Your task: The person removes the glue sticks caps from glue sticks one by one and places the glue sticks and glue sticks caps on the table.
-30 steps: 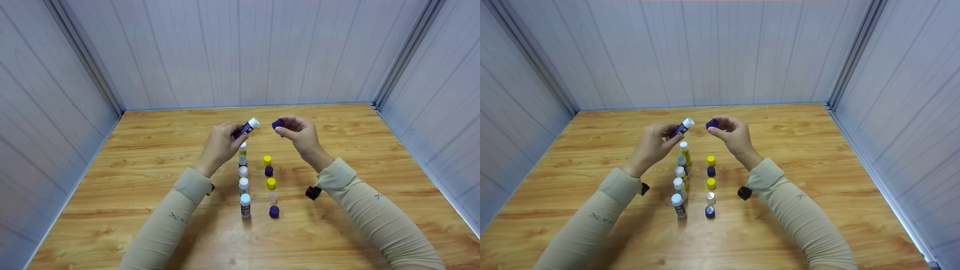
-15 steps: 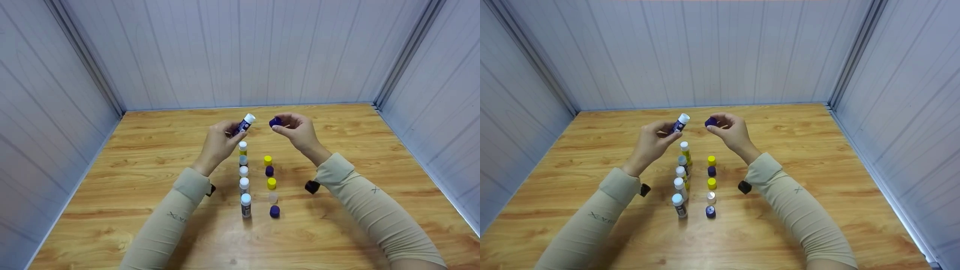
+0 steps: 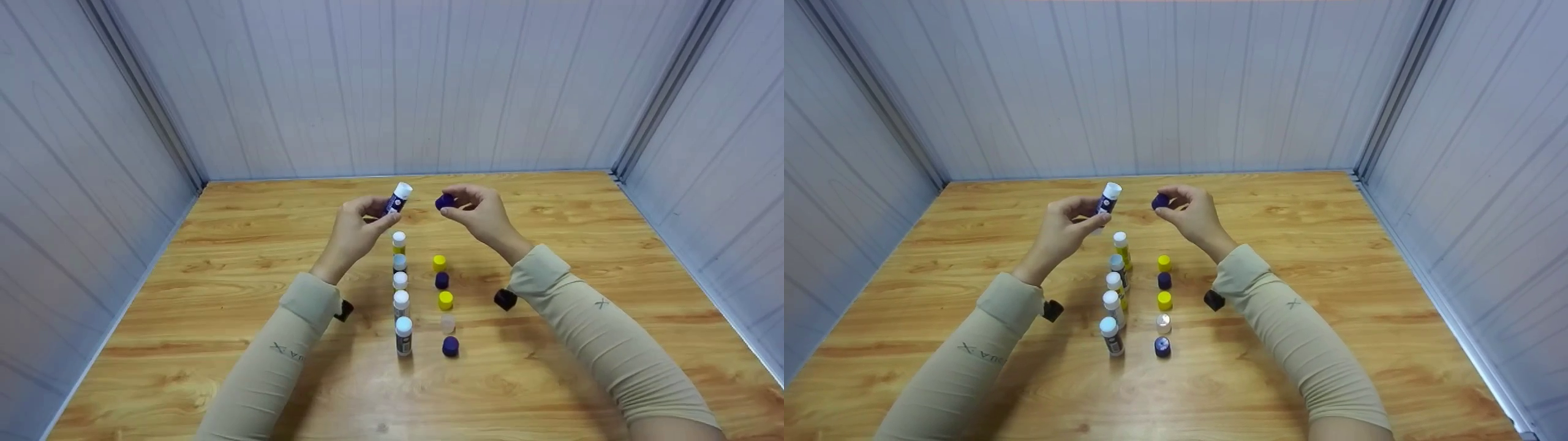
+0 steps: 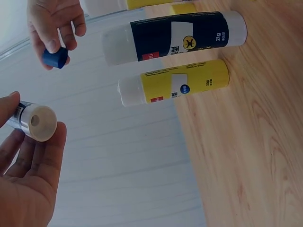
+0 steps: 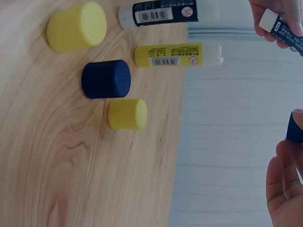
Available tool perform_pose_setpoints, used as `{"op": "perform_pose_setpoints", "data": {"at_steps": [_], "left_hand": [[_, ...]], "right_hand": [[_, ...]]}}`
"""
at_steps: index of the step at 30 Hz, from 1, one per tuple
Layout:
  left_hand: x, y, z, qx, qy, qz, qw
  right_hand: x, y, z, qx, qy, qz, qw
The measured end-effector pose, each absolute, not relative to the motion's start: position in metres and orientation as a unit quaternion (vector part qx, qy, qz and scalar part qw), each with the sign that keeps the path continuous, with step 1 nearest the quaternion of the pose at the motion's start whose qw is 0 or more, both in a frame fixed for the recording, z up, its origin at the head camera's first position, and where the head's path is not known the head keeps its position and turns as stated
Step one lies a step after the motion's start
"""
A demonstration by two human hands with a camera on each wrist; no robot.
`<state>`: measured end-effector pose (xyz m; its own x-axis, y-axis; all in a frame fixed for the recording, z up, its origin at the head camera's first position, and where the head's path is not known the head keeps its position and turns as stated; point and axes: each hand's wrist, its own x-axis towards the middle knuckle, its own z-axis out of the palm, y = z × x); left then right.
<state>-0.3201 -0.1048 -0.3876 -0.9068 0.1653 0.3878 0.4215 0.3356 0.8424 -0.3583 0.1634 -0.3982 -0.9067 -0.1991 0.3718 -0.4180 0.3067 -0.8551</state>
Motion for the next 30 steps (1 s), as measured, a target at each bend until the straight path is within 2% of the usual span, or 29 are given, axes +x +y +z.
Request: {"op": "perform_pose_setpoints", "data": {"at_steps": [7,30], "left_hand": [[-0.327,-0.111,-0.393,-0.164,-0.796,-0.573,0.105],[-0.347,-0.121,-0.413,-0.114,-0.794,-0.593,0.069]], "right_hand": [[-0.366,0.161,-0.408,0.198,-0.838,0.501,0.088],[-0.385,0.155,-0.446,0.232,-0.909,0.347,0.003]]}}
